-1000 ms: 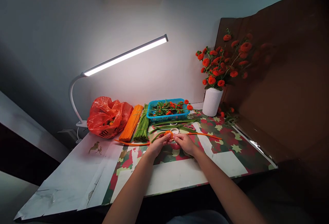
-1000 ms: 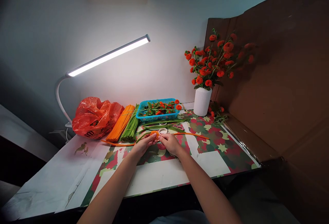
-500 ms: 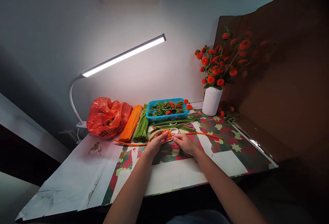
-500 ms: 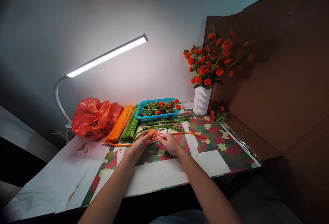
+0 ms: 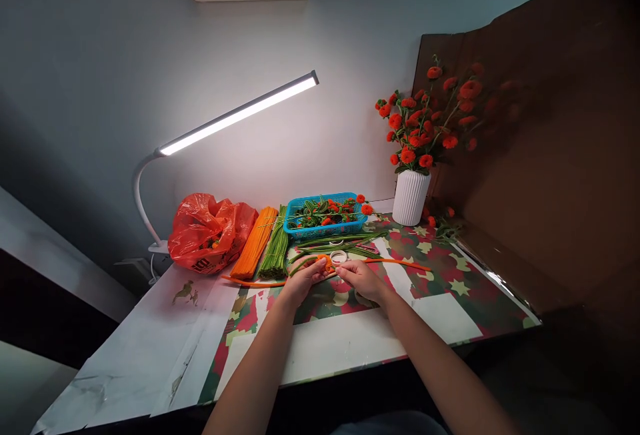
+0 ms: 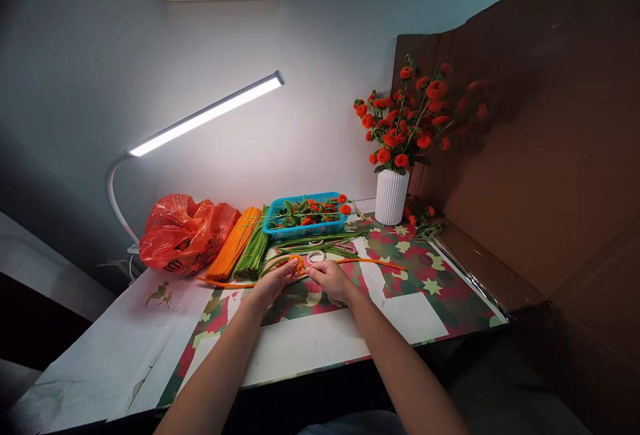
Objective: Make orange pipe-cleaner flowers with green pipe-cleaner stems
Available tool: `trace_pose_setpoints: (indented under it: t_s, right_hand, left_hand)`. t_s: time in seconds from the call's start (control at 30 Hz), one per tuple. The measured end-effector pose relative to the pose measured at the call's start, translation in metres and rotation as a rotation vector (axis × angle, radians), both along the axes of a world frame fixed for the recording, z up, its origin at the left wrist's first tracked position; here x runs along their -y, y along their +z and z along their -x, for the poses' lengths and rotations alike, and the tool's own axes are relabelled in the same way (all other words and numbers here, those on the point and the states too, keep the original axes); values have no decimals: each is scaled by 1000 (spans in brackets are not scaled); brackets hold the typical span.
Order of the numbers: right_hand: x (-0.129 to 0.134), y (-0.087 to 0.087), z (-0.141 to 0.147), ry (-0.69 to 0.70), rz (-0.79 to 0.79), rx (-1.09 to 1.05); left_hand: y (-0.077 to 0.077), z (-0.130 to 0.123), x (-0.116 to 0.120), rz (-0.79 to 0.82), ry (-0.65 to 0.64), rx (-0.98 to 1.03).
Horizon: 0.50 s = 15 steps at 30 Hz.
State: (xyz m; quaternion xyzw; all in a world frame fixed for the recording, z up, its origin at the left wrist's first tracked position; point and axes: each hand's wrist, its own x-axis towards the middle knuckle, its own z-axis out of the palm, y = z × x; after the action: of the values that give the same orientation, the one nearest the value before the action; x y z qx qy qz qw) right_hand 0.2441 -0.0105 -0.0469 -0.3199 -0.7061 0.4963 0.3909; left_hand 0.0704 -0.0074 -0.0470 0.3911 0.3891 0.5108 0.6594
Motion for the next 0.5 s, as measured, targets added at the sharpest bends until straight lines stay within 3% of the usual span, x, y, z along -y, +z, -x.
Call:
trace_pose_setpoints:
  t_s: [0.13,0.33,0.5]
  right_hand:
    - [0,1,-2,-19,70,-24]
    - [1,3,-1,-24,223,-69]
    - [3,8,-1,93,357,-160]
  left_hand:
    - [-4,1,-1,-41,-5,-85]
    - [-5,-2,-1,-108,123,-184]
    - [0,-3,-2,-100,228,-27]
